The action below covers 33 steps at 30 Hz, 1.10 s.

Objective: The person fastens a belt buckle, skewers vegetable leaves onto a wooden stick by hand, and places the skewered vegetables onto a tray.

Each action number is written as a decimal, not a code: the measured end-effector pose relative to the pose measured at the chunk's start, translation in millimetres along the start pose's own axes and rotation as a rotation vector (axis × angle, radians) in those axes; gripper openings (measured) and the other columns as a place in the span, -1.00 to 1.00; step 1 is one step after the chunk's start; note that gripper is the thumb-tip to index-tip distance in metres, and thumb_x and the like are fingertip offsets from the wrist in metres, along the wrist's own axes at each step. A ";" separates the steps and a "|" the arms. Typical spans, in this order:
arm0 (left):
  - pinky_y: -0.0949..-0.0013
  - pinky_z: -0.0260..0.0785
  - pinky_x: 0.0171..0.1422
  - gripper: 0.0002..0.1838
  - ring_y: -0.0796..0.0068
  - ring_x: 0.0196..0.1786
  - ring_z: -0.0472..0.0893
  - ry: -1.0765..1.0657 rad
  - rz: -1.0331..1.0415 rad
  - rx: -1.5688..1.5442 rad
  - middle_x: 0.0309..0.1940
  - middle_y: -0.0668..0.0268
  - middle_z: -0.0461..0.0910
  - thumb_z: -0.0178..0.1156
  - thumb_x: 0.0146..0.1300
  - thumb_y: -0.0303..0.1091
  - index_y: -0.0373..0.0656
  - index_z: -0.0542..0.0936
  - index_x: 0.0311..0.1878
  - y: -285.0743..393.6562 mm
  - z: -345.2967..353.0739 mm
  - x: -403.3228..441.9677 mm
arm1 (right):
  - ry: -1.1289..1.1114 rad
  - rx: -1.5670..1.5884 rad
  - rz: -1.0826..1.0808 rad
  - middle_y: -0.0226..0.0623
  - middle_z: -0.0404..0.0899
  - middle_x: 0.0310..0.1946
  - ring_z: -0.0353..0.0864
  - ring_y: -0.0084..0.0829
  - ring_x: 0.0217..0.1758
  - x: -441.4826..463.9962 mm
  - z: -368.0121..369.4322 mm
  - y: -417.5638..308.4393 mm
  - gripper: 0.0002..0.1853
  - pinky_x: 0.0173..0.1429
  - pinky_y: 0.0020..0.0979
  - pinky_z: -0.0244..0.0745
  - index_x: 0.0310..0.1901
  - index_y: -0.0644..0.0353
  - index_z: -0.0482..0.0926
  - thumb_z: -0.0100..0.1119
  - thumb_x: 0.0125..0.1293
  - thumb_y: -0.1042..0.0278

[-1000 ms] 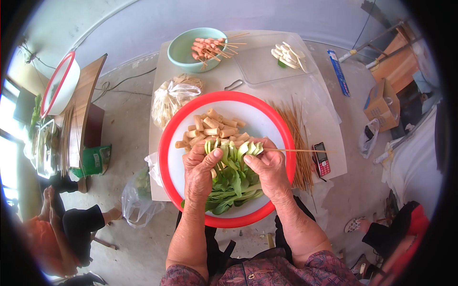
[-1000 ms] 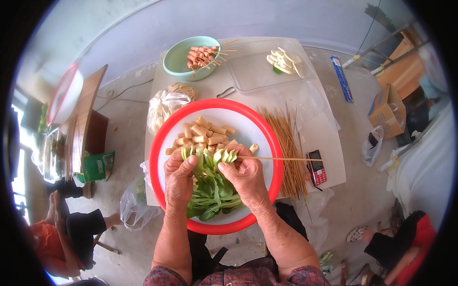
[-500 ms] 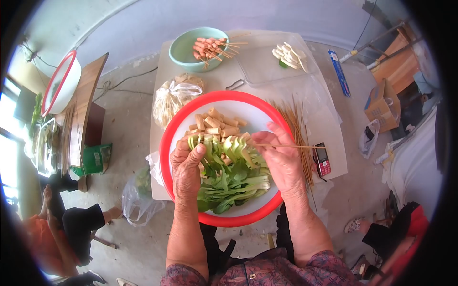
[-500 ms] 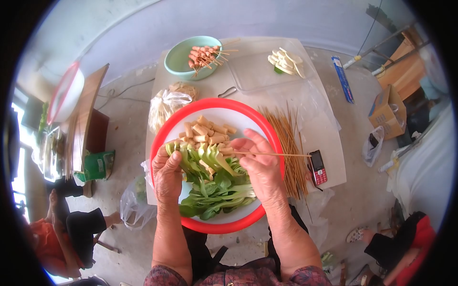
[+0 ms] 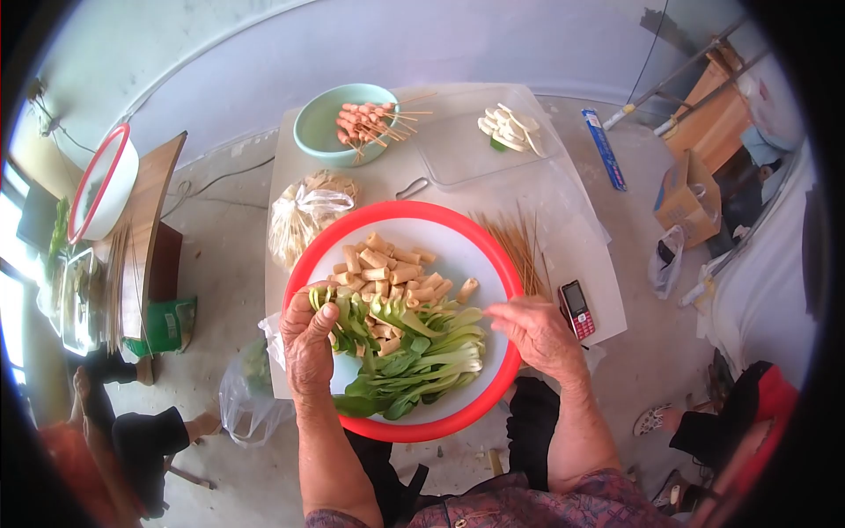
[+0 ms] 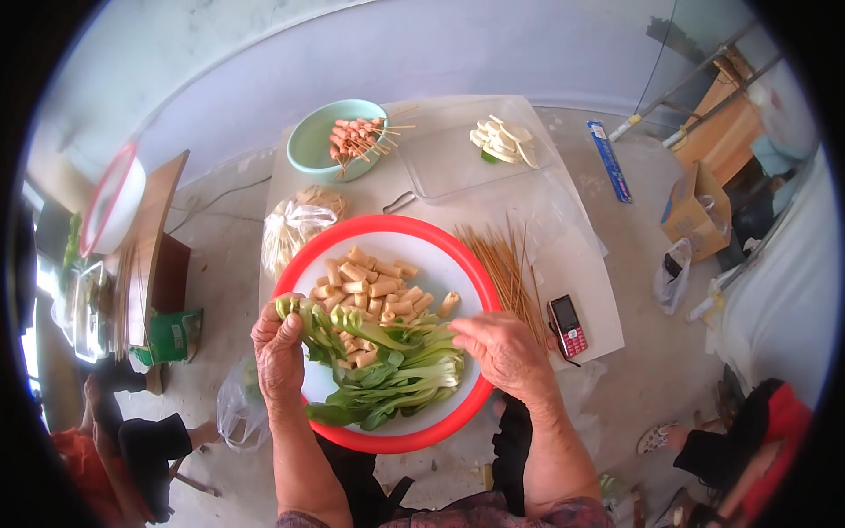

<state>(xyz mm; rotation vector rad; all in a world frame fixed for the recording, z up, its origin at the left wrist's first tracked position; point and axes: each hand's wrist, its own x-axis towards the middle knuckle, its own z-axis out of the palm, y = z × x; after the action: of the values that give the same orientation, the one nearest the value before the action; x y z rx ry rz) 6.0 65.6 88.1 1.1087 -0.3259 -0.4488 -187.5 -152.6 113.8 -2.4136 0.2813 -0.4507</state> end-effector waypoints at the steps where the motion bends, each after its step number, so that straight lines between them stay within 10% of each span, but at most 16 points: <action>1: 0.43 0.30 0.12 -0.70 0.55 -0.13 0.53 -0.005 -0.012 0.007 -0.23 0.37 0.61 0.32 0.13 -0.38 -0.27 0.57 -0.08 0.1 0.4 0.1 | 0.001 -0.003 -0.001 -0.20 0.64 -0.37 0.62 -0.25 -0.31 -4.1 1.6 3.6 -0.85 -0.16 -0.35 0.48 -0.21 0.24 0.59 0.20 0.23 0.40; 11: 0.26 0.23 0.27 -0.23 0.28 0.12 0.48 -0.021 0.070 0.003 0.03 0.05 0.52 0.33 0.11 -0.11 -0.27 0.25 0.30 0.4 16.8 6.3 | 0.014 0.534 0.395 -0.44 0.61 -0.53 0.43 -0.70 -0.54 -7.2 -31.6 -2.2 -0.83 -0.42 -0.64 0.34 -0.22 0.32 0.65 0.19 0.23 0.41; 24: 0.34 0.43 0.08 -0.61 0.38 -0.11 0.60 0.084 -0.096 -0.049 -0.09 0.14 0.60 0.13 0.32 -0.28 -0.26 0.44 0.15 -2.1 9.8 4.5 | 0.579 0.888 0.514 -0.47 0.38 -0.63 0.14 -0.75 -0.72 75.8 -56.9 36.8 -0.78 -0.67 -0.63 -0.05 -0.15 0.38 0.55 0.14 0.26 0.39; 33: 0.41 0.45 0.01 -0.70 0.44 -0.16 0.62 0.130 -0.210 -0.123 -0.17 0.20 0.63 0.15 0.29 -0.38 -0.24 0.50 0.06 -8.2 10.1 3.3 | 0.759 0.359 0.499 -0.42 0.48 -0.69 0.38 -0.62 -0.66 177.4 10.9 121.6 -0.83 -0.54 -0.51 0.28 -0.32 0.26 0.66 0.20 0.20 0.33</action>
<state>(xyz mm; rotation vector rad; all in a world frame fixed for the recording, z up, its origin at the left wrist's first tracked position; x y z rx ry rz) 2.6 53.0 84.9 1.0499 -0.0657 -0.5721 -30.8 -294.2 71.5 -1.6541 1.0032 -1.0575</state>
